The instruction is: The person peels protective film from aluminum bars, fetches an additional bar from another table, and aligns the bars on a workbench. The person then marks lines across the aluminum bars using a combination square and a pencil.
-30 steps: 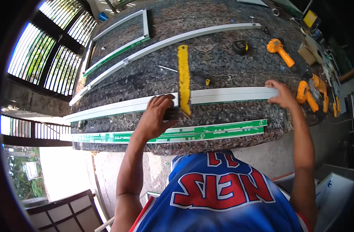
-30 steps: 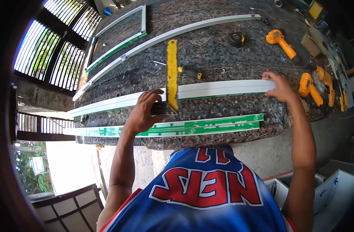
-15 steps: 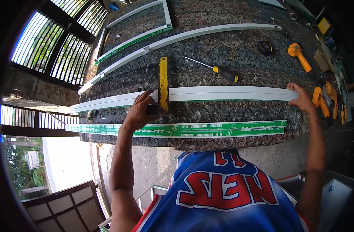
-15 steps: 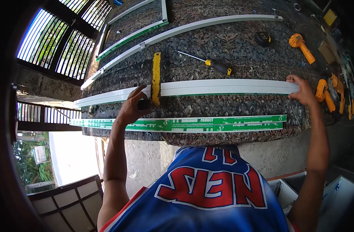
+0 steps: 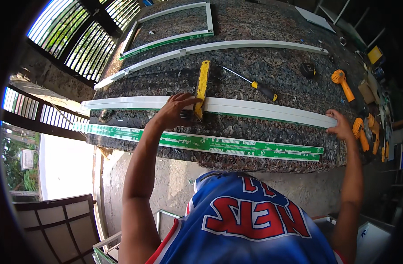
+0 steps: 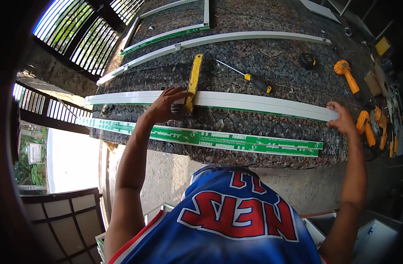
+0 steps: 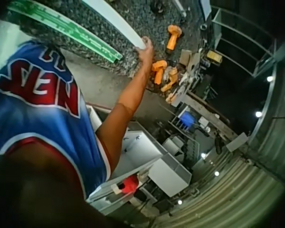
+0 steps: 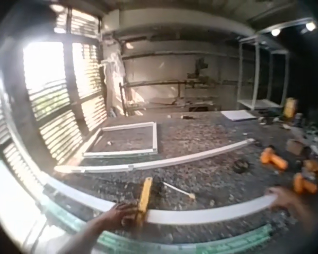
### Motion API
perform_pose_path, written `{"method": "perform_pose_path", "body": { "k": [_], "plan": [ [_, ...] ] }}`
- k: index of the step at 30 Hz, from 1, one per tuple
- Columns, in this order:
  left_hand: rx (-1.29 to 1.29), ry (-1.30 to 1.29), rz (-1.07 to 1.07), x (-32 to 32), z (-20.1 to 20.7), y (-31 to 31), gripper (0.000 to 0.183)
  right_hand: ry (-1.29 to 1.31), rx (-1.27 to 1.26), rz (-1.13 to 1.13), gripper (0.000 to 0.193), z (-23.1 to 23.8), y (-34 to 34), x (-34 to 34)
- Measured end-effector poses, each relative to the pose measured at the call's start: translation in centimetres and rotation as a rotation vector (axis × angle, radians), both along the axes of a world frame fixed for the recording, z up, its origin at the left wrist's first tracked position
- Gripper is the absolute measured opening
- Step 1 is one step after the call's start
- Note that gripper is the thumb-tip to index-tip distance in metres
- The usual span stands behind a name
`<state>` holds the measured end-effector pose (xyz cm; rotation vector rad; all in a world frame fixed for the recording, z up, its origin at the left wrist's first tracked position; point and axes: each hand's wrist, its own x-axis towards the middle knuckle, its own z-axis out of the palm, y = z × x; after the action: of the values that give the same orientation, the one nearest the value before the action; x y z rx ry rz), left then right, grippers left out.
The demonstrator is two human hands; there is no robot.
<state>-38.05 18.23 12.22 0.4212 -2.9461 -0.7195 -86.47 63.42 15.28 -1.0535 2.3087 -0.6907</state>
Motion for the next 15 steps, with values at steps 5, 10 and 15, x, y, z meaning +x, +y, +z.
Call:
{"method": "perform_pose_path", "body": {
  "k": [5,10,15],
  "plan": [
    [0.015,-0.11,-0.003,-0.5,-0.1,-0.2,0.09,-0.027,-0.024,-0.015,0.075,0.1,0.0,0.0],
    [0.029,-0.109,-0.022,-0.2,0.3,-0.6,0.089,0.065,0.019,0.016,0.076,-0.1,-0.3,-0.3],
    [-0.013,-0.104,-0.037,-0.5,0.2,-0.8,0.097,0.162,0.116,0.029,0.082,1.3,-1.0,0.4]
  ]
}}
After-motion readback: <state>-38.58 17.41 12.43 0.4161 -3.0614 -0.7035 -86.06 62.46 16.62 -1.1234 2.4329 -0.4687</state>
